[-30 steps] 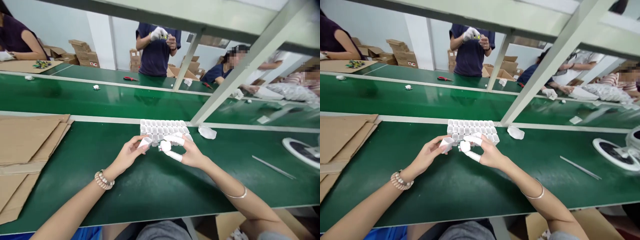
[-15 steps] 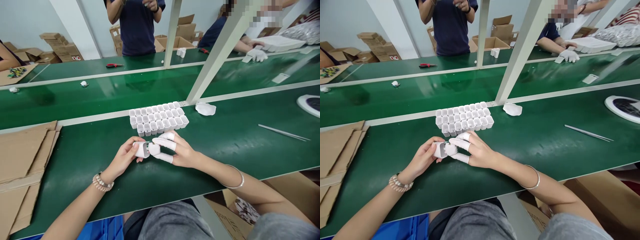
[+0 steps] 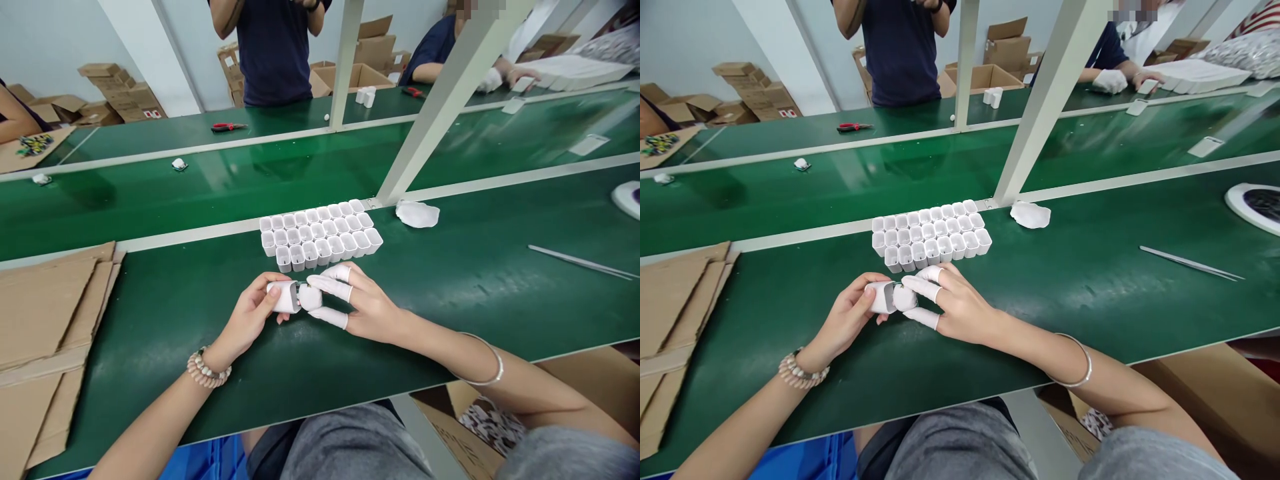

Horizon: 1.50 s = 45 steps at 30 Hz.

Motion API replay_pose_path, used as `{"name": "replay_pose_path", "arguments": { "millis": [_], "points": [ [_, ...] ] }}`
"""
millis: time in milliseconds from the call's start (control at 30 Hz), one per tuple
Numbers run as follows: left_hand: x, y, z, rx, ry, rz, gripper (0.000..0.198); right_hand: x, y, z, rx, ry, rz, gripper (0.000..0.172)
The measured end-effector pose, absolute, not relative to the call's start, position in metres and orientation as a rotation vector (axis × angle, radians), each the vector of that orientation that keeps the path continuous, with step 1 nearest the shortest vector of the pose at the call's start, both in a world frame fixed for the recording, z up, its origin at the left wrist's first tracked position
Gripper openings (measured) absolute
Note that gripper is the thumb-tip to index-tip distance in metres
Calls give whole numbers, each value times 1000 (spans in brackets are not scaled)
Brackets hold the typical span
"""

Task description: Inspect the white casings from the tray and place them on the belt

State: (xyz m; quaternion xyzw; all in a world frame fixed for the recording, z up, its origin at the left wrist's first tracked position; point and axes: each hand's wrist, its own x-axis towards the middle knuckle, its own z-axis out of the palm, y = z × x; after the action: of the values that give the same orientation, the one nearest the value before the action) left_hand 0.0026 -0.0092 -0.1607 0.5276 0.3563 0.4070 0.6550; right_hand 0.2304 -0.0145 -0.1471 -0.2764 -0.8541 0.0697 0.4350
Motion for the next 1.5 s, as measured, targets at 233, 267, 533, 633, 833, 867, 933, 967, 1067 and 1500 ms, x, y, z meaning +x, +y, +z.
{"name": "replay_pose_path", "arguments": {
  "millis": [233, 267, 533, 633, 833, 867, 933, 967, 1067, 1500],
  "points": [
    [5, -10, -159, 1204, 870, 893, 33, 229, -17, -149, -772, -2153, 199, 56],
    [5, -11, -159, 1208, 878, 886, 34, 229, -17, -150, -777, -2161, 198, 55],
    [3, -11, -162, 1185, 884, 851, 32, 229, -14, -149, -813, -2187, 137, 52],
    [3, -12, -161, 1165, 875, 842, 30, 229, -12, -150, -801, -2131, 103, 49],
    [4, -13, -157, 1112, 835, 821, 31, 229, -12, -150, -740, -2092, -17, 34],
    [5, -14, -156, 1099, 825, 821, 31, 229, -12, -150, -737, -2095, -26, 34],
    [5, -14, -154, 1072, 805, 828, 31, 229, -13, -150, -743, -2094, -17, 35],
    [5, -14, -153, 1058, 795, 837, 30, 229, -13, -150, -747, -2092, -6, 37],
    [5, -14, -150, 1031, 776, 868, 30, 230, -13, -151, -738, -2106, 17, 45],
    [3, -14, -147, 1036, 779, 904, 28, 232, -12, -153, -610, -2171, 68, 52]
  ]
}}
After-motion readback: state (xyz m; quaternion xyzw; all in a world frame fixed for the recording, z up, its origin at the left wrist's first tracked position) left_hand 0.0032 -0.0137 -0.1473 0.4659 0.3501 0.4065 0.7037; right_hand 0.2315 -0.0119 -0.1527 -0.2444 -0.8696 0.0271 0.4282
